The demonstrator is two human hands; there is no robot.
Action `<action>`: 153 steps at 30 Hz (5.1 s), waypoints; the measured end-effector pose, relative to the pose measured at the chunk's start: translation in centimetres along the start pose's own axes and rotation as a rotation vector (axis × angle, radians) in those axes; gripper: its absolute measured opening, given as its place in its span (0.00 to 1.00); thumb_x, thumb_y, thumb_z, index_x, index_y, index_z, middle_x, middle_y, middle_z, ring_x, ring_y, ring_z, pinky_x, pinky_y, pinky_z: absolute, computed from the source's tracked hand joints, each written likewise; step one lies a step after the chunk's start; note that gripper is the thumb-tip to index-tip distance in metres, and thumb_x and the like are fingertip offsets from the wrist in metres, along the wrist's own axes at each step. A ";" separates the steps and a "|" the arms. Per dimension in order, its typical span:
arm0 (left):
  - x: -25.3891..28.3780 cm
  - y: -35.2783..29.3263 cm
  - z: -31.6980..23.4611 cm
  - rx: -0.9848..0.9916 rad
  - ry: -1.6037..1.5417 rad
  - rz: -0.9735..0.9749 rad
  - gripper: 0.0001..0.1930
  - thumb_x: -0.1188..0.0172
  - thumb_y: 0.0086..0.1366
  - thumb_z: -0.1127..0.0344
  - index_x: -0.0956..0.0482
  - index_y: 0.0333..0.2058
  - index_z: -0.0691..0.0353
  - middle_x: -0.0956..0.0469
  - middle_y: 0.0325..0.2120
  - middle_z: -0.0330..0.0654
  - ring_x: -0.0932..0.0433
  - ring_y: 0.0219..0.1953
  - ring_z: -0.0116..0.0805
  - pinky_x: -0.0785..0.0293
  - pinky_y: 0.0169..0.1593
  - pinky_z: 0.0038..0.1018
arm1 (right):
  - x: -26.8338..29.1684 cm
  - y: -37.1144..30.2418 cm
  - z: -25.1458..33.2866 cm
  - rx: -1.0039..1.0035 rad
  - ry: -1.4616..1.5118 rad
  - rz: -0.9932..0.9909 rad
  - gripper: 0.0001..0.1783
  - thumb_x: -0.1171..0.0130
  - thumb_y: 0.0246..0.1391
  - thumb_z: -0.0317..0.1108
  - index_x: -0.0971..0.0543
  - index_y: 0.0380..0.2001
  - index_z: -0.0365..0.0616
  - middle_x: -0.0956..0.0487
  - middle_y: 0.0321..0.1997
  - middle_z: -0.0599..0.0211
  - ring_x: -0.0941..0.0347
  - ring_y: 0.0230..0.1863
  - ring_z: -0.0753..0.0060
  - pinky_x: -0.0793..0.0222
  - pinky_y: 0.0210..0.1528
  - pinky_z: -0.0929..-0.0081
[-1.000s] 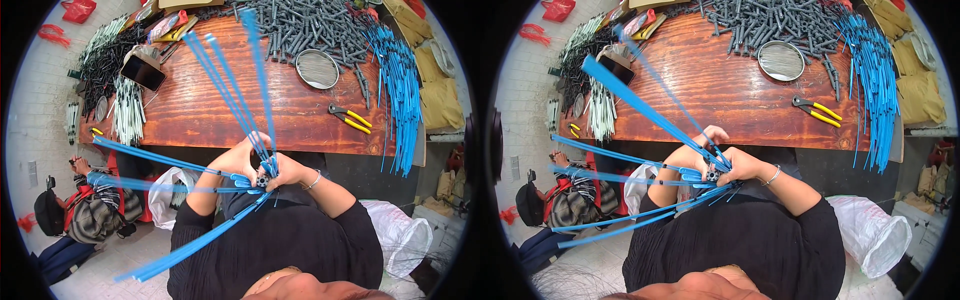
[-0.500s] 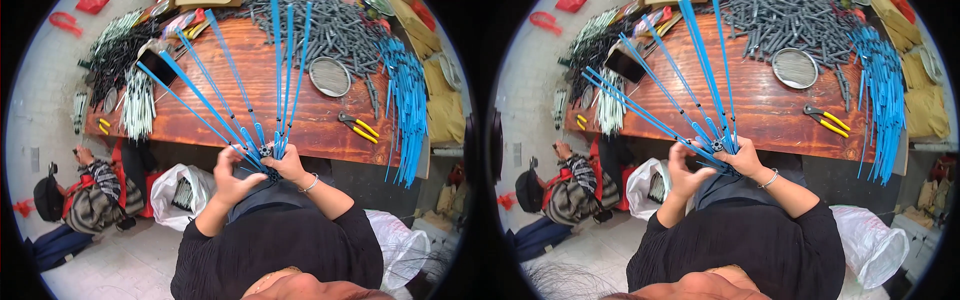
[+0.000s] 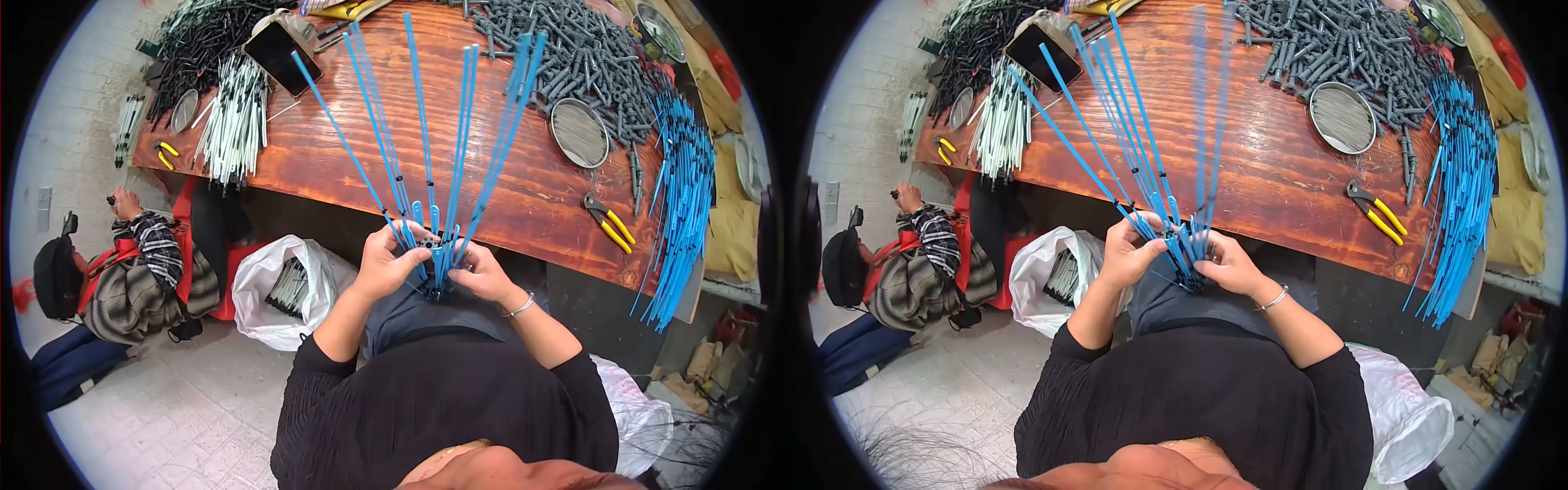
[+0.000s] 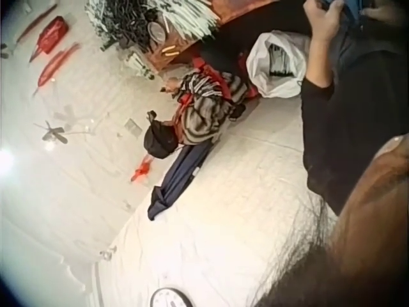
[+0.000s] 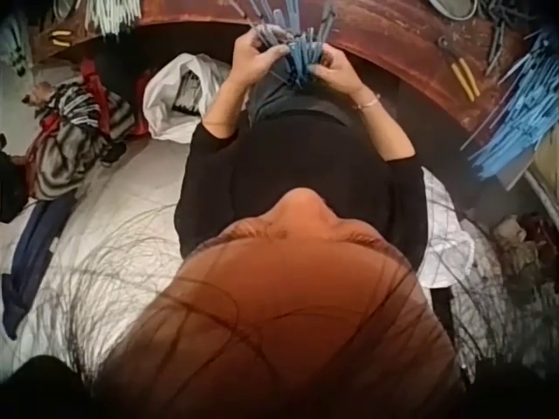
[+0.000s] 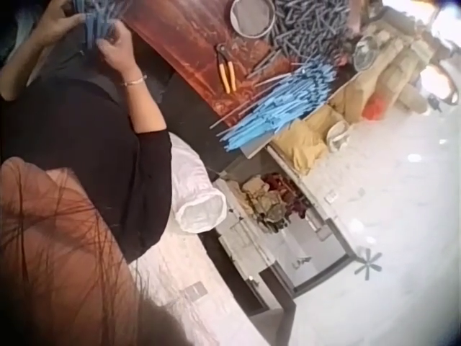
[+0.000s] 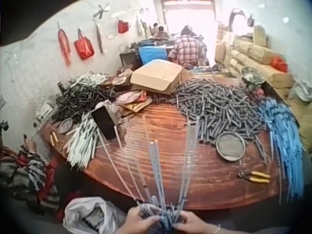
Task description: The person slides black plastic tips onto blue umbrella ribs and threads the ribs through a grey central hub. They then secure the assembly with wire and use yellow-handled pliers to trim the excess wire.
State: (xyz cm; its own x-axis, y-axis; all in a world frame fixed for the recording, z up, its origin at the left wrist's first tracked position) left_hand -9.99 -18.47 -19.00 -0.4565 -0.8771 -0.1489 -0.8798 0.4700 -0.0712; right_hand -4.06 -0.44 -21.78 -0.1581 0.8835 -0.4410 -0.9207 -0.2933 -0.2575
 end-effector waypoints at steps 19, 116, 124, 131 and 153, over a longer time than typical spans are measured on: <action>-1.7 0.2 -1.5 -0.120 0.303 0.151 0.15 0.33 0.44 0.71 0.24 0.33 0.66 0.22 0.25 0.43 0.22 0.28 0.28 0.27 0.33 0.25 | 2.7 0.1 0.1 -0.226 0.347 0.077 0.08 0.36 0.39 0.27 0.24 0.25 0.37 0.23 0.28 0.66 0.31 0.27 0.82 0.36 0.29 0.83; -0.1 1.3 1.3 -0.062 0.194 0.247 0.24 0.25 0.30 0.53 0.23 0.20 0.66 0.27 0.16 0.37 0.30 0.20 0.26 0.36 0.27 0.23 | 5.8 -8.9 7.7 0.047 -1.134 -0.071 0.19 0.46 0.43 0.27 0.28 0.43 0.40 0.26 0.35 0.55 0.29 0.38 0.52 0.34 0.41 0.67; -1.1 0.8 1.0 -0.102 0.274 0.200 0.23 0.24 0.23 0.57 0.22 0.21 0.62 0.28 0.14 0.36 0.30 0.19 0.30 0.37 0.28 0.25 | 1.4 -5.9 5.7 -0.047 -1.192 0.023 0.22 0.44 0.44 0.32 0.29 0.46 0.43 0.26 0.36 0.58 0.28 0.39 0.54 0.32 0.40 0.63; -1.9 0.6 0.8 -0.181 0.365 0.133 0.25 0.25 0.23 0.54 0.22 0.21 0.62 0.27 0.15 0.37 0.29 0.20 0.32 0.37 0.29 0.26 | 0.8 -5.7 6.3 0.013 -1.308 -0.044 0.18 0.43 0.43 0.33 0.28 0.40 0.40 0.26 0.35 0.57 0.28 0.38 0.57 0.32 0.37 0.63; -1.6 1.7 1.5 -0.309 0.328 0.273 0.33 0.32 0.28 0.37 0.22 0.20 0.65 0.27 0.14 0.38 0.29 0.18 0.31 0.37 0.25 0.25 | 2.2 -6.5 5.1 -0.301 -0.668 0.184 0.20 0.42 0.50 0.46 0.30 0.33 0.39 0.27 0.18 0.66 0.30 0.15 0.76 0.35 0.17 0.80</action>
State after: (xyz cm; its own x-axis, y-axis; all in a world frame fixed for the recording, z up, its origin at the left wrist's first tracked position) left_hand -10.53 -16.08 -20.38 -0.6482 -0.7351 0.1989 -0.6988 0.6779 0.2282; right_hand -0.27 5.25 -16.71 -0.5707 0.8162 0.0904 -0.7364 -0.4599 -0.4962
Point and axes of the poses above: each hand's wrist, its own y-axis towards the middle knuckle, its own x-axis out of the back of the hand, z = x × y, the point moved 1 cm from there along y, towards the middle knuckle
